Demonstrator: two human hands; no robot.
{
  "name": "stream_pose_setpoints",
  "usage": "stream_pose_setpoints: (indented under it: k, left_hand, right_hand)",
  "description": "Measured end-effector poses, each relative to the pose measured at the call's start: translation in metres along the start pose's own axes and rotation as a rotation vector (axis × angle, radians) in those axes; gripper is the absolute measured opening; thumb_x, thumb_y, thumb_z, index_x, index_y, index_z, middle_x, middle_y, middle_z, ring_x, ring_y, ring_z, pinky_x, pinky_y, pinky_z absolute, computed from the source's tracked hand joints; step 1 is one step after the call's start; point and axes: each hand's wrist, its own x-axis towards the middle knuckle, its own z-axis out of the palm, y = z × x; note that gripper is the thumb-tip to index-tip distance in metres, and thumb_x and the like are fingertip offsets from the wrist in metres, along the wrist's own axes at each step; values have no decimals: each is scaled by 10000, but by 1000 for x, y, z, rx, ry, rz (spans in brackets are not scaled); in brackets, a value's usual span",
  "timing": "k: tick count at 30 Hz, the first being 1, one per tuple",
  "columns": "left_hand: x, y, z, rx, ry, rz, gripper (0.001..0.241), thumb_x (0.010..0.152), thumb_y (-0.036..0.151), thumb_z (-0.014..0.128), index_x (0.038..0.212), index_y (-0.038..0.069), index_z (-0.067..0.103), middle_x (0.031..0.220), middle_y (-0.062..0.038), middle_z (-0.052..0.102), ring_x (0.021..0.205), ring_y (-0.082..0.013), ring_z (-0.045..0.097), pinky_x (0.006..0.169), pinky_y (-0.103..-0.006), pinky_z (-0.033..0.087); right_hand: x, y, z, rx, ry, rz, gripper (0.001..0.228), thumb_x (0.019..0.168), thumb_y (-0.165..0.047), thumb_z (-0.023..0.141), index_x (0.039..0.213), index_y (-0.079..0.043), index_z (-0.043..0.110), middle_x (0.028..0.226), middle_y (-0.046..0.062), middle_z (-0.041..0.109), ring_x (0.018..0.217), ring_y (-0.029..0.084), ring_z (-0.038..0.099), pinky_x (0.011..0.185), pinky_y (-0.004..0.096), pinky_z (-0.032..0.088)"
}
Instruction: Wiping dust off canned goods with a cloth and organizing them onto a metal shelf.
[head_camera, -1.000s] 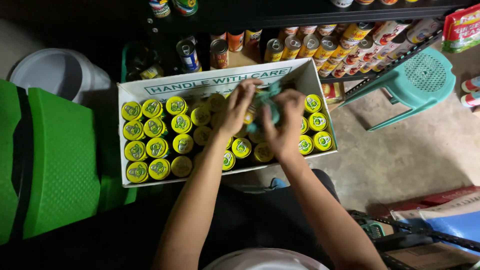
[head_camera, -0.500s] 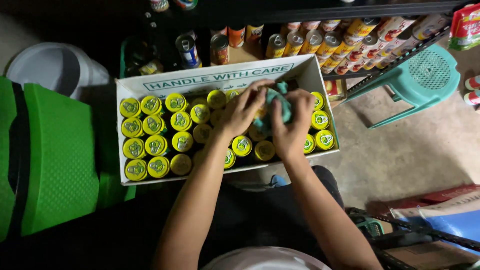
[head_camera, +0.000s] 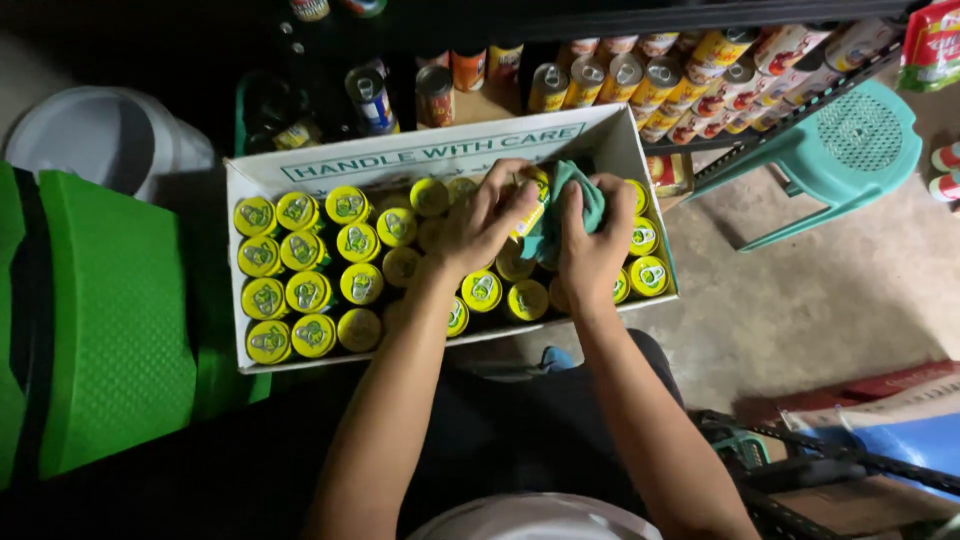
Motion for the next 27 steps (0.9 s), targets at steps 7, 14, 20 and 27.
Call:
stream_pose_setpoints:
  k: [7, 14, 20, 27]
  left_hand:
    - [9, -7, -13, -79, 142, -60, 562, 1062, 632, 280, 1373, 225, 512, 1357, -185, 627, 1274, -463, 564, 1137, -531, 365]
    - [2, 5, -5, -72, 50, 6, 518, 1000, 614, 501, 1311, 204, 561, 1022, -159, 713, 1005, -337, 691, 920, -471, 521]
    - [-1, 1, 3, -88, 96, 18, 460, 961, 561, 637, 1268, 219, 626, 1095, -154, 734, 1082, -330, 695, 955, -453, 533]
    - [3, 1, -11, -227, 210, 28, 503, 1062, 524, 496, 1309, 98, 597, 1275, -210, 650, 1221, -349, 607, 1043, -475, 483]
  right_hand:
    - [-6, -36, 9, -13, -338, -335, 216, 874, -103, 822, 921, -30, 625, 1007, 132, 558, 1023, 384, 631, 877, 475, 494]
    - [1, -22, 1, -12, -85, -59, 189, 981, -160, 714, 1047, -36, 588, 997, 143, 532, 907, 313, 550, 807, 423, 446]
    - [0, -15, -1, -26, -44, -42, 179, 1007, -162, 714, 1084, -64, 586, 1024, 151, 548, 927, 302, 571, 821, 397, 439]
    - [-8, -39, 3, -39, -366, -288, 268, 918, -143, 799, 939, 11, 581, 1067, 208, 561, 1001, 454, 634, 826, 525, 501]
